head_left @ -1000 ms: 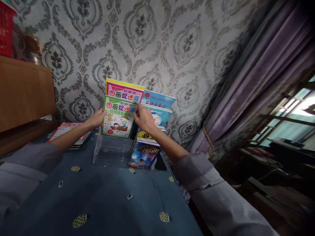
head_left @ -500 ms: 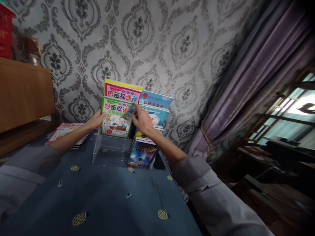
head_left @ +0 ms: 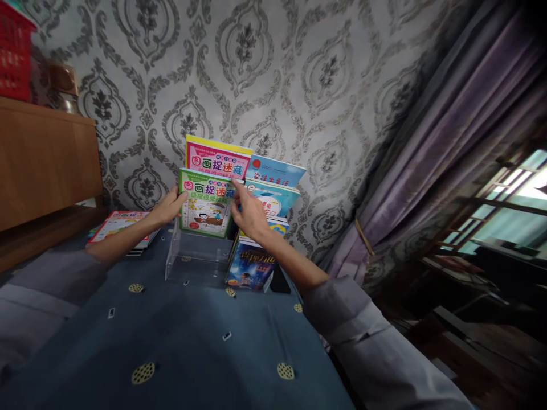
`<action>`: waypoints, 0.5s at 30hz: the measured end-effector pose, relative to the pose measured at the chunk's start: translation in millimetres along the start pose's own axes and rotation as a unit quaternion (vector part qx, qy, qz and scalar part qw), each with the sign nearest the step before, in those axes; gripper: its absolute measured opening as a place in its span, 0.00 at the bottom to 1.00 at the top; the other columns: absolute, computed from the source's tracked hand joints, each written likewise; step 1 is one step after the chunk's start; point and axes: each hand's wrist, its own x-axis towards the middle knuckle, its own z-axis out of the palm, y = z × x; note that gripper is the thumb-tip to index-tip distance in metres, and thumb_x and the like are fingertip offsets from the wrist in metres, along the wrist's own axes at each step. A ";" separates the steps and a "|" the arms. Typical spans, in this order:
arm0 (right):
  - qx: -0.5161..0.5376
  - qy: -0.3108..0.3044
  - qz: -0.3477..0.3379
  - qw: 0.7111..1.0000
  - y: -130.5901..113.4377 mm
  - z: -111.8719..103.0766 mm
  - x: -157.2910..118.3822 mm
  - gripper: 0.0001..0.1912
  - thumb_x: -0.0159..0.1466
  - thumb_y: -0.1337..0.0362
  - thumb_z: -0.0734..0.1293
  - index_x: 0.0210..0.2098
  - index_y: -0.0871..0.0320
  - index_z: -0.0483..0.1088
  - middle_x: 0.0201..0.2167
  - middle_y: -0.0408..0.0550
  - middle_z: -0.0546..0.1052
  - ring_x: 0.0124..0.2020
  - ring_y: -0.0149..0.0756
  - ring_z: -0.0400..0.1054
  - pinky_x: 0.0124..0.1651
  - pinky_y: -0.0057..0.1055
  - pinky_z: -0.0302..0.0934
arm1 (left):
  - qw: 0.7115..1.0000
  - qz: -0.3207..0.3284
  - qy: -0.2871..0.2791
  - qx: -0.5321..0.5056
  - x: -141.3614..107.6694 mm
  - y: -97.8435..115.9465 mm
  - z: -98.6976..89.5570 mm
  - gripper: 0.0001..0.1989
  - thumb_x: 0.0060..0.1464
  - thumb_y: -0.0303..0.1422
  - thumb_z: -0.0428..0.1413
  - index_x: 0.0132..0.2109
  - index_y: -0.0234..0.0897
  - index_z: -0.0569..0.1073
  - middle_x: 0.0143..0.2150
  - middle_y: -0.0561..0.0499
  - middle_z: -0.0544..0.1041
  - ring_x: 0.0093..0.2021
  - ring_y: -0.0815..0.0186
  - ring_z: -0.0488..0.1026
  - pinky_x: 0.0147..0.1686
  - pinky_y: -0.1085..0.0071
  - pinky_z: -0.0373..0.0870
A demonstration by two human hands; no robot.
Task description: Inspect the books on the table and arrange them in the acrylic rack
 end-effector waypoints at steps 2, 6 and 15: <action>0.005 -0.003 -0.003 1.000 -1.2 0.8 -1.9 0.37 0.66 0.70 0.58 0.74 0.58 0.50 0.47 0.57 0.77 0.46 0.48 0.73 0.49 0.45 0.70 | 1.000 0.009 -0.003 0.008 -2.9 2.6 -1.2 0.24 0.59 0.49 0.48 0.54 0.37 0.68 0.51 0.41 0.76 0.47 0.52 0.75 0.31 0.63 0.77; 0.012 -0.004 -0.005 1.000 -2.8 1.2 -5.3 0.38 0.66 0.70 0.58 0.75 0.54 0.48 0.49 0.56 0.77 0.45 0.47 0.73 0.48 0.46 0.70 | 0.999 0.026 -0.003 0.024 -7.5 5.9 -2.1 0.24 0.61 0.48 0.48 0.56 0.37 0.68 0.51 0.42 0.76 0.47 0.53 0.75 0.32 0.63 0.77; 0.017 0.000 -0.009 1.000 -3.0 2.3 -9.6 0.38 0.66 0.70 0.57 0.75 0.57 0.48 0.49 0.57 0.78 0.46 0.48 0.73 0.48 0.46 0.70 | 0.999 0.040 -0.010 0.024 -4.8 0.6 -2.2 0.26 0.61 0.49 0.48 0.59 0.37 0.66 0.56 0.40 0.75 0.50 0.52 0.75 0.32 0.64 0.77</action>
